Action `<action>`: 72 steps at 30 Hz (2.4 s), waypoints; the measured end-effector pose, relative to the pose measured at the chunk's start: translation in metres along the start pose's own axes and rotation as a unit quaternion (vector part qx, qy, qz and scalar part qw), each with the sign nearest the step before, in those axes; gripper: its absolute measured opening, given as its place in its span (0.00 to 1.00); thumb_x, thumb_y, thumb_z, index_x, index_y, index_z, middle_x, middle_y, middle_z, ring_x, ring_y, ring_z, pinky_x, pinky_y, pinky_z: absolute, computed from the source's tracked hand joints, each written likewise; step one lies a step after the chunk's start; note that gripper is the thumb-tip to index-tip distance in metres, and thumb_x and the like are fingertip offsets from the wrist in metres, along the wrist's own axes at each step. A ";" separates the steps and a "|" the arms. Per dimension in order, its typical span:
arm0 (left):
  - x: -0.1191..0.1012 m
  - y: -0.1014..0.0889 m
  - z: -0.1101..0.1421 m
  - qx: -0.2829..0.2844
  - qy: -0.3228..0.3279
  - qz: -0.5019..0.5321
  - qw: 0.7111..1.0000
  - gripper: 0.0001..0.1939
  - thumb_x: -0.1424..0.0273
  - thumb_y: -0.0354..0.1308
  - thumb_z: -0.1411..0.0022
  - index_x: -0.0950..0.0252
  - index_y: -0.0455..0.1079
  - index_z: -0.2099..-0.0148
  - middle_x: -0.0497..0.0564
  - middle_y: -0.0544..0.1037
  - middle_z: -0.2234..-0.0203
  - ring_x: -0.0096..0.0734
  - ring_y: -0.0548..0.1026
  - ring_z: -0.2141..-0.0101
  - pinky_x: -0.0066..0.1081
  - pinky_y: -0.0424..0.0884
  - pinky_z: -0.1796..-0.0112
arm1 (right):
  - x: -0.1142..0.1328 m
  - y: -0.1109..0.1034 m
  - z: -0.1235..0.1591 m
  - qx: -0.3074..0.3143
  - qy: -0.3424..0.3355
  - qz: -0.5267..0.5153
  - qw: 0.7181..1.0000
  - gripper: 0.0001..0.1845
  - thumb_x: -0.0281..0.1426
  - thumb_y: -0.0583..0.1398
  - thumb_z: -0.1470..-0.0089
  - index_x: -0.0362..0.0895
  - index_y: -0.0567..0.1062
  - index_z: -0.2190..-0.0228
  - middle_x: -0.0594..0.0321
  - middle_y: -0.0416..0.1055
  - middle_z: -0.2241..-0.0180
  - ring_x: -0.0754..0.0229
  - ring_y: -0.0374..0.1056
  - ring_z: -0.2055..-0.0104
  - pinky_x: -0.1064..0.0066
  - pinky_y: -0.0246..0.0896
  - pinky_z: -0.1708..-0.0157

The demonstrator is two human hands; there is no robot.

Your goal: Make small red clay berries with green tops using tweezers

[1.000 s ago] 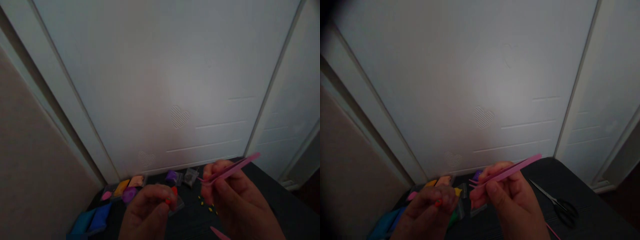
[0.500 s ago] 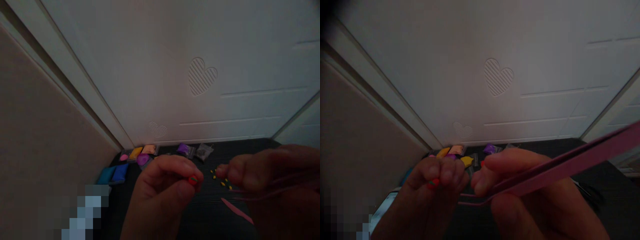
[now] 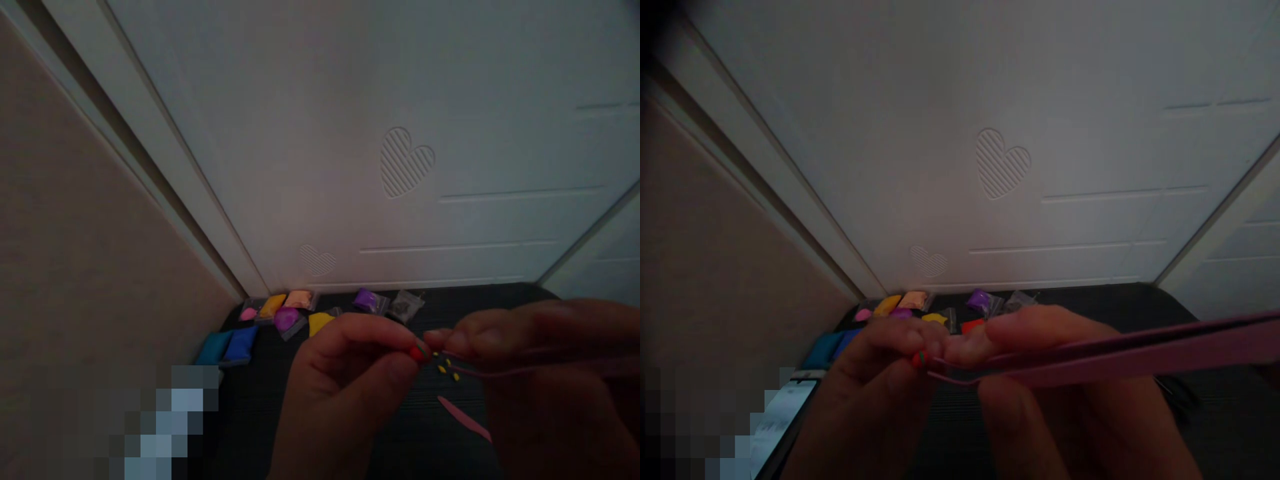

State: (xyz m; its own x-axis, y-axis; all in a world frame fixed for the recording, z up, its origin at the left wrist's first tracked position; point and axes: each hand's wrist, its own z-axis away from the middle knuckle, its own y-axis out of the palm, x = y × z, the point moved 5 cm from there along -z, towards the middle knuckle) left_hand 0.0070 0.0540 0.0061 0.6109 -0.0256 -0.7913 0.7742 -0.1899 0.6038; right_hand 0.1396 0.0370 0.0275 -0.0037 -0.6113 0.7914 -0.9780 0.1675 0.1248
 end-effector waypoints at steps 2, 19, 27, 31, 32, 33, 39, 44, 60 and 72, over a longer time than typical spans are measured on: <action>0.000 0.001 0.001 0.002 0.010 -0.011 1.000 0.04 0.73 0.64 0.55 0.59 0.75 0.72 0.45 0.77 0.75 0.26 0.73 0.71 0.24 0.69 0.66 | 0.001 0.000 0.000 -0.017 -0.010 0.001 1.000 0.07 0.37 0.59 0.53 0.52 0.72 0.68 0.62 0.73 0.73 0.57 0.70 0.71 0.66 0.68 0.73; -0.001 0.005 0.003 0.007 0.004 0.023 1.000 0.07 0.76 0.63 0.54 0.58 0.74 0.72 0.43 0.77 0.74 0.23 0.74 0.70 0.21 0.70 0.65 | 0.009 0.000 0.005 -0.024 -0.017 0.025 0.999 0.07 0.37 0.58 0.51 0.51 0.71 0.68 0.61 0.71 0.73 0.59 0.70 0.72 0.71 0.69 0.76; 0.010 0.008 -0.006 0.051 -0.056 0.212 0.974 0.09 0.81 0.52 0.45 0.64 0.72 0.68 0.44 0.77 0.72 0.17 0.74 0.68 0.18 0.69 0.61 | 0.005 0.013 0.000 -0.067 0.075 -0.038 0.994 0.06 0.29 0.56 0.47 0.48 0.69 0.65 0.64 0.71 0.70 0.64 0.70 0.69 0.76 0.70 0.70; 0.017 0.007 -0.008 0.055 -0.075 0.242 0.966 0.11 0.81 0.49 0.42 0.63 0.71 0.66 0.44 0.77 0.71 0.16 0.74 0.67 0.17 0.69 0.61 | -0.002 0.014 -0.003 -0.069 0.094 -0.044 0.992 0.07 0.29 0.55 0.47 0.48 0.68 0.63 0.66 0.70 0.70 0.66 0.70 0.69 0.79 0.69 0.69; 0.017 0.007 -0.008 0.049 -0.071 0.240 0.967 0.12 0.81 0.49 0.42 0.63 0.71 0.66 0.44 0.77 0.71 0.16 0.74 0.67 0.17 0.69 0.60 | -0.002 0.014 -0.002 -0.064 0.095 -0.040 0.993 0.07 0.29 0.55 0.47 0.49 0.68 0.63 0.66 0.70 0.69 0.66 0.70 0.69 0.78 0.70 0.69; 0.017 0.006 -0.008 0.044 -0.065 0.233 0.969 0.12 0.81 0.50 0.42 0.62 0.71 0.66 0.44 0.77 0.71 0.16 0.74 0.67 0.18 0.69 0.60 | -0.002 0.014 -0.002 -0.061 0.093 -0.035 0.993 0.07 0.29 0.55 0.47 0.49 0.68 0.63 0.66 0.70 0.69 0.66 0.70 0.69 0.77 0.70 0.69; 0.012 0.000 -0.007 -0.013 0.001 0.110 0.994 0.06 0.79 0.59 0.50 0.63 0.72 0.69 0.44 0.77 0.73 0.19 0.74 0.70 0.18 0.70 0.64 | 0.006 0.017 0.004 -0.070 0.065 -0.013 0.995 0.07 0.27 0.54 0.47 0.47 0.67 0.64 0.64 0.71 0.70 0.64 0.70 0.69 0.74 0.70 0.68; 0.007 0.002 -0.004 -0.057 0.048 0.051 0.996 0.06 0.78 0.61 0.52 0.62 0.73 0.72 0.43 0.78 0.75 0.19 0.74 0.70 0.17 0.70 0.65 | 0.009 0.015 0.005 -0.045 0.016 -0.010 0.999 0.07 0.29 0.56 0.49 0.45 0.69 0.65 0.61 0.73 0.70 0.62 0.70 0.71 0.73 0.71 0.71; 0.003 0.006 -0.001 -0.027 0.058 0.028 0.998 0.08 0.80 0.61 0.52 0.61 0.74 0.71 0.41 0.77 0.75 0.17 0.74 0.71 0.14 0.70 0.67 | 0.015 0.004 0.005 -0.045 -0.045 0.122 0.990 0.09 0.33 0.59 0.51 0.41 0.73 0.67 0.58 0.73 0.71 0.59 0.71 0.73 0.71 0.71 0.75; 0.003 0.005 0.000 -0.031 0.054 0.009 0.998 0.06 0.78 0.61 0.52 0.62 0.73 0.71 0.43 0.76 0.75 0.18 0.74 0.71 0.16 0.70 0.67 | 0.011 0.002 0.005 -0.067 -0.059 0.079 0.993 0.08 0.31 0.60 0.53 0.45 0.74 0.67 0.61 0.73 0.70 0.61 0.70 0.72 0.74 0.70 0.75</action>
State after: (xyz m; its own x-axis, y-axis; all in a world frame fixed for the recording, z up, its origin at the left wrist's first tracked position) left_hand 0.0129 0.0532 0.0072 0.6365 0.0786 -0.7673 0.7697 -0.1294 0.6252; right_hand 0.1365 0.0262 0.0333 -0.1867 -0.6537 0.7334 -0.9264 0.3656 0.0900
